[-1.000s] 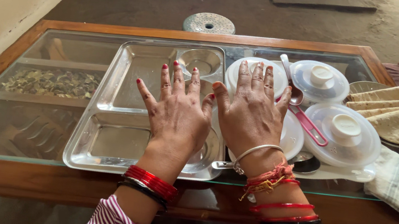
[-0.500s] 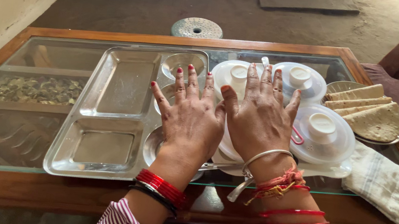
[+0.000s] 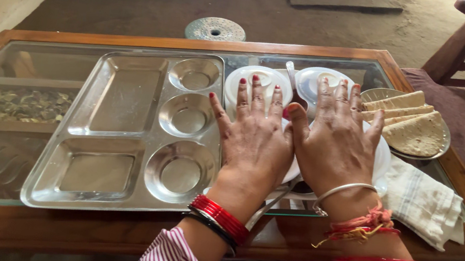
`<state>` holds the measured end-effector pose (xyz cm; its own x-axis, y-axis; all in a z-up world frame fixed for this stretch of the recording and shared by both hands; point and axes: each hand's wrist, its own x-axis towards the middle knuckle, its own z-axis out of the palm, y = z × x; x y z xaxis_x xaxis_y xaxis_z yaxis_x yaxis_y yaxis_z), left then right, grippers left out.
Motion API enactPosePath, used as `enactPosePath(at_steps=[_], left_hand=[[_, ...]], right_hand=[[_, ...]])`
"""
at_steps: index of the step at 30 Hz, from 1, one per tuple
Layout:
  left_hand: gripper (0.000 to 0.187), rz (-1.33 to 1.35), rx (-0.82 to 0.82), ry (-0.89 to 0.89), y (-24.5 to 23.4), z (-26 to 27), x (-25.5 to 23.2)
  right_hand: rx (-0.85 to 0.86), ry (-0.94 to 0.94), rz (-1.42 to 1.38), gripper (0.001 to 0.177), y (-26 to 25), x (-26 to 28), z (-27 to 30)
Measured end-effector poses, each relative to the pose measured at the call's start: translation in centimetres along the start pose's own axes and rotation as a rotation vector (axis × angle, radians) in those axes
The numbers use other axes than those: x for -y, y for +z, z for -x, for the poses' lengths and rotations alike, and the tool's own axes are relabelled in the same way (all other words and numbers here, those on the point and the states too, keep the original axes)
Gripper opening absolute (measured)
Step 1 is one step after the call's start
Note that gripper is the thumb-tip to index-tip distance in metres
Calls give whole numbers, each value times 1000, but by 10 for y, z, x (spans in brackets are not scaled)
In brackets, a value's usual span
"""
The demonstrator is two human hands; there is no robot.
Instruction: The person wipes a stainless steel compartmentalized tray with a cloth on a glass-topped table. The person rotates the tray to access different sections and continues wiping until the tray appears clean.
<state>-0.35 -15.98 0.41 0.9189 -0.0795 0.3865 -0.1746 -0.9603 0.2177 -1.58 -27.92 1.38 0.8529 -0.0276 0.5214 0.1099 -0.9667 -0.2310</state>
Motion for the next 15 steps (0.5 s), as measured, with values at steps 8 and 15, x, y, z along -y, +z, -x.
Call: enactPosePath(at_steps=[8,15], left_hand=[[66,24,9,56,16,2,-37],[68,45,-12,109,16,5,-59]], right_hand=[[17,80,54,79,-10,-35,3],[116,207,108,82,-25,-68,5]])
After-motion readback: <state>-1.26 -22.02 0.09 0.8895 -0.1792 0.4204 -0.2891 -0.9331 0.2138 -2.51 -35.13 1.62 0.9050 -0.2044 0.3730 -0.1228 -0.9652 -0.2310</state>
